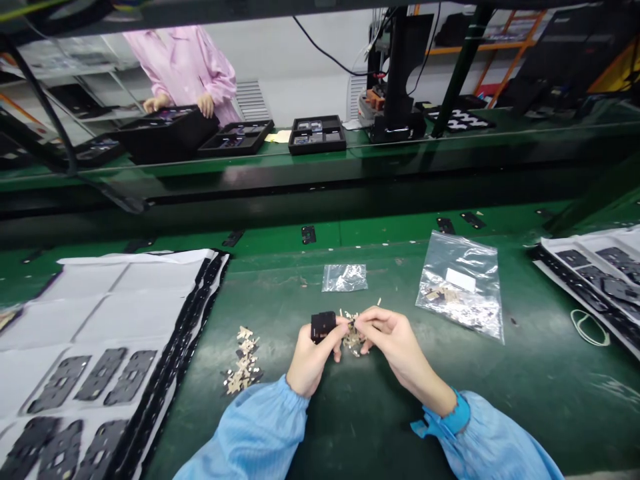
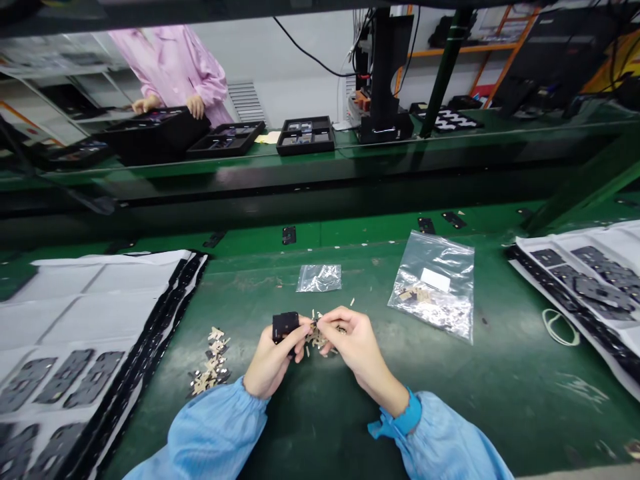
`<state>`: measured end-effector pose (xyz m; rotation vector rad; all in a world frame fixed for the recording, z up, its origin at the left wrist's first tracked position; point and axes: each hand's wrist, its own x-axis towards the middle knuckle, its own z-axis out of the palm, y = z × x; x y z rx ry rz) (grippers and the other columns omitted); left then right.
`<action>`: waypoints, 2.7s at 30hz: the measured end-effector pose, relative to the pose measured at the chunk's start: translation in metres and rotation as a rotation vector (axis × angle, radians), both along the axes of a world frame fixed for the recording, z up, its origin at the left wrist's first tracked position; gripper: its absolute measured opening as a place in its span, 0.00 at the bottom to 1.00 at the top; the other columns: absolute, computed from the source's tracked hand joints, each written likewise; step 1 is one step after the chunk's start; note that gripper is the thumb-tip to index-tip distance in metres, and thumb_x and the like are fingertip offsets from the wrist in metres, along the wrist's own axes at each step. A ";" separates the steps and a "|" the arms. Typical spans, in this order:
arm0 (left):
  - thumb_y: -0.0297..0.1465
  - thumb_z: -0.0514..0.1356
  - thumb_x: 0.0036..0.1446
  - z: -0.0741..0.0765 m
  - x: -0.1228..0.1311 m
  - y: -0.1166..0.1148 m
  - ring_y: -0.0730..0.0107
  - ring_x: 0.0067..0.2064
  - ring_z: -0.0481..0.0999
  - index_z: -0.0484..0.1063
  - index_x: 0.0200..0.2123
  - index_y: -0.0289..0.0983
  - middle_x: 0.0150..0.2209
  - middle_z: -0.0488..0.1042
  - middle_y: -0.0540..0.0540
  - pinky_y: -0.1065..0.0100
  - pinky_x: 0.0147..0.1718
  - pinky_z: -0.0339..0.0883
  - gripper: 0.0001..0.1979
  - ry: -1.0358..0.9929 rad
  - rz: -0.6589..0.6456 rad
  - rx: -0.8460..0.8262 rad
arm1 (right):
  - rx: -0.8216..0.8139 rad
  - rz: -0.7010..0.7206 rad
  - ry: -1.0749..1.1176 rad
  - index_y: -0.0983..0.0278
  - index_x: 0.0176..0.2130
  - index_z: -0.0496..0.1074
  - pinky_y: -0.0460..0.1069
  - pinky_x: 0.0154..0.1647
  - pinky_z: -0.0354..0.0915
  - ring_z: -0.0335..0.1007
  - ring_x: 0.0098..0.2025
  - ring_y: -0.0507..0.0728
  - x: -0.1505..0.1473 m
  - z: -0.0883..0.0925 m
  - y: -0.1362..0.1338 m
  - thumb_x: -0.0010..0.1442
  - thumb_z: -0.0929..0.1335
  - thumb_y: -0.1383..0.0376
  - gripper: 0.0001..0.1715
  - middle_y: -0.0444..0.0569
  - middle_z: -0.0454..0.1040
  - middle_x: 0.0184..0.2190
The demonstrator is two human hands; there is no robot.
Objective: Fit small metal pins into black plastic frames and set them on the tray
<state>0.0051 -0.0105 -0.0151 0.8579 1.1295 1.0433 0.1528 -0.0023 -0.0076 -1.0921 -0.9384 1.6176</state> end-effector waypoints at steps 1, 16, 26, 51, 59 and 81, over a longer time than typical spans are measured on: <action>0.33 0.61 0.52 0.001 0.000 0.000 0.80 0.18 0.61 0.72 0.35 0.31 0.15 0.61 0.55 0.76 0.16 0.59 0.11 -0.007 0.009 0.001 | 0.009 -0.011 -0.008 0.66 0.29 0.74 0.45 0.21 0.65 0.66 0.21 0.49 0.000 0.000 0.000 0.50 0.73 0.60 0.11 0.43 0.70 0.25; 0.32 0.62 0.50 -0.002 -0.018 0.017 0.68 0.36 0.78 0.70 0.39 0.33 0.33 0.78 0.45 0.72 0.38 0.71 0.13 0.143 0.239 0.096 | -0.176 0.162 0.173 0.66 0.36 0.78 0.50 0.37 0.68 0.67 0.38 0.55 0.002 0.016 -0.003 0.57 0.68 0.61 0.12 0.53 0.70 0.44; 0.34 0.63 0.51 -0.001 -0.015 0.013 0.64 0.38 0.79 0.69 0.41 0.34 0.37 0.79 0.42 0.70 0.35 0.73 0.15 0.130 0.216 0.087 | -0.195 0.169 0.097 0.65 0.38 0.79 0.54 0.40 0.69 0.67 0.44 0.60 0.002 0.016 -0.002 0.56 0.69 0.60 0.13 0.55 0.70 0.47; 0.34 0.63 0.50 0.004 -0.015 0.013 0.64 0.37 0.79 0.70 0.40 0.34 0.36 0.79 0.42 0.69 0.35 0.74 0.15 0.097 0.214 0.081 | -0.286 0.174 0.275 0.67 0.37 0.78 0.48 0.31 0.66 0.67 0.36 0.55 0.004 0.006 0.000 0.57 0.68 0.64 0.11 0.56 0.72 0.44; 0.35 0.65 0.48 0.010 -0.016 0.012 0.64 0.35 0.80 0.70 0.40 0.34 0.35 0.80 0.43 0.68 0.33 0.75 0.17 -0.008 0.159 0.046 | -0.283 0.157 0.232 0.67 0.34 0.78 0.43 0.24 0.63 0.66 0.30 0.51 0.005 0.008 0.003 0.53 0.71 0.63 0.10 0.53 0.75 0.36; 0.34 0.64 0.49 0.015 -0.015 0.010 0.63 0.33 0.80 0.68 0.41 0.34 0.35 0.80 0.42 0.69 0.30 0.75 0.17 -0.078 0.079 0.043 | -0.203 -0.045 0.162 0.67 0.28 0.75 0.41 0.13 0.59 0.56 0.16 0.45 -0.017 -0.005 -0.008 0.45 0.75 0.60 0.13 0.40 0.64 0.16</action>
